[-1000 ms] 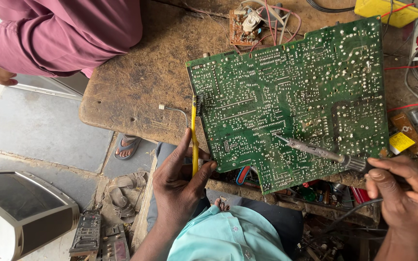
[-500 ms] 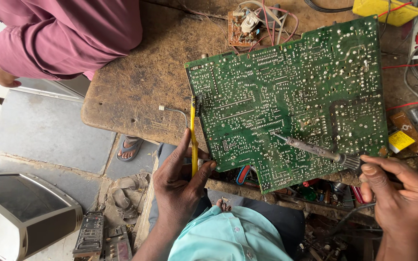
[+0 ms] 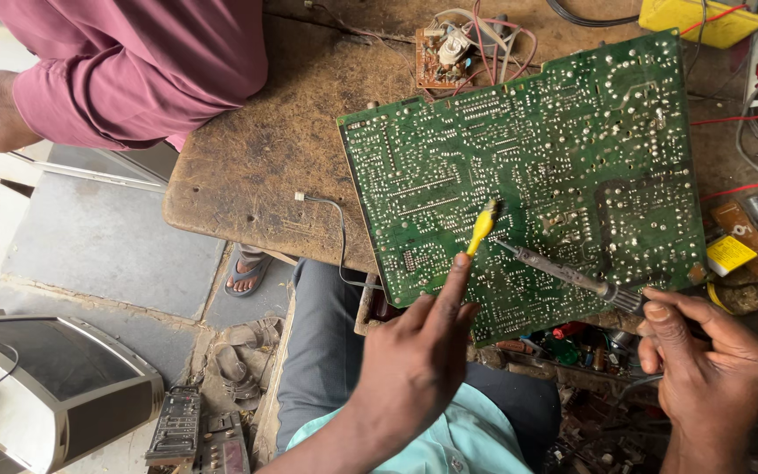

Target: The person scrubs a large green circuit board with a toothbrush while holding a soldering iron, then sets the board aside and works on a round light fixture, unwinding its red wire and manipulating the internal wiring by hand before picking up a screwdriver to work on the fixture's components.

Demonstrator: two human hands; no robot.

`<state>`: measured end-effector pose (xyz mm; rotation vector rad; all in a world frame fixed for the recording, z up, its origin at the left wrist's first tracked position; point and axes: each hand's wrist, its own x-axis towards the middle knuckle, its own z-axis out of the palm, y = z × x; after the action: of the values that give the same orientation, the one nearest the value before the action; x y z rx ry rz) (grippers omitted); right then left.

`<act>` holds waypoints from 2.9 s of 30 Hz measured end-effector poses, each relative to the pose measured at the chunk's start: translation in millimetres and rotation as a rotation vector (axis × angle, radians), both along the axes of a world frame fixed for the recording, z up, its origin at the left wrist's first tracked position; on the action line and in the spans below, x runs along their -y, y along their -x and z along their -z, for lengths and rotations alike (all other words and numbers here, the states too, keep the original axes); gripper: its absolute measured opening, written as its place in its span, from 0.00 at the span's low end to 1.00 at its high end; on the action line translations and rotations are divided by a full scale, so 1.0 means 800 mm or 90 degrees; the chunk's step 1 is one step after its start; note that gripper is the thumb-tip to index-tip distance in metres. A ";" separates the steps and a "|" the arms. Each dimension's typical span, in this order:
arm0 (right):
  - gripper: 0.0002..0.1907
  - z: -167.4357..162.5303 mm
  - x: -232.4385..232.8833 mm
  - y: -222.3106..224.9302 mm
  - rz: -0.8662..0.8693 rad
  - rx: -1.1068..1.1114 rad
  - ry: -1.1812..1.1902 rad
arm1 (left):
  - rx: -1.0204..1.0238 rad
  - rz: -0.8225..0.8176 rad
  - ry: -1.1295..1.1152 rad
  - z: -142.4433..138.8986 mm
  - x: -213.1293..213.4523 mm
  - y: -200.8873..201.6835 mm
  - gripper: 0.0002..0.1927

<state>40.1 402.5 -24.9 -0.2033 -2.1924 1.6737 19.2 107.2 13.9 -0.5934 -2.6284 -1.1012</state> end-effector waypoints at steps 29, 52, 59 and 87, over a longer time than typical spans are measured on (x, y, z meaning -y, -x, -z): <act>0.05 0.014 -0.019 -0.030 0.195 -0.192 0.241 | 0.102 0.064 0.070 0.036 -0.019 0.007 0.34; 0.07 0.033 0.009 -0.028 0.053 -0.083 0.170 | 0.142 -0.168 -0.428 0.032 0.033 0.010 0.37; 0.09 0.034 0.013 -0.029 0.075 -0.060 0.134 | 0.149 -0.166 -0.427 0.034 0.037 0.010 0.37; 0.06 0.045 0.040 -0.050 0.102 -0.078 -0.187 | 0.031 -0.222 -0.158 0.020 0.032 0.001 0.32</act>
<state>79.8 370.6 -60.7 -0.1854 -2.2313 1.2309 18.1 81.2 -1.8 -0.0555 -2.4512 -1.3069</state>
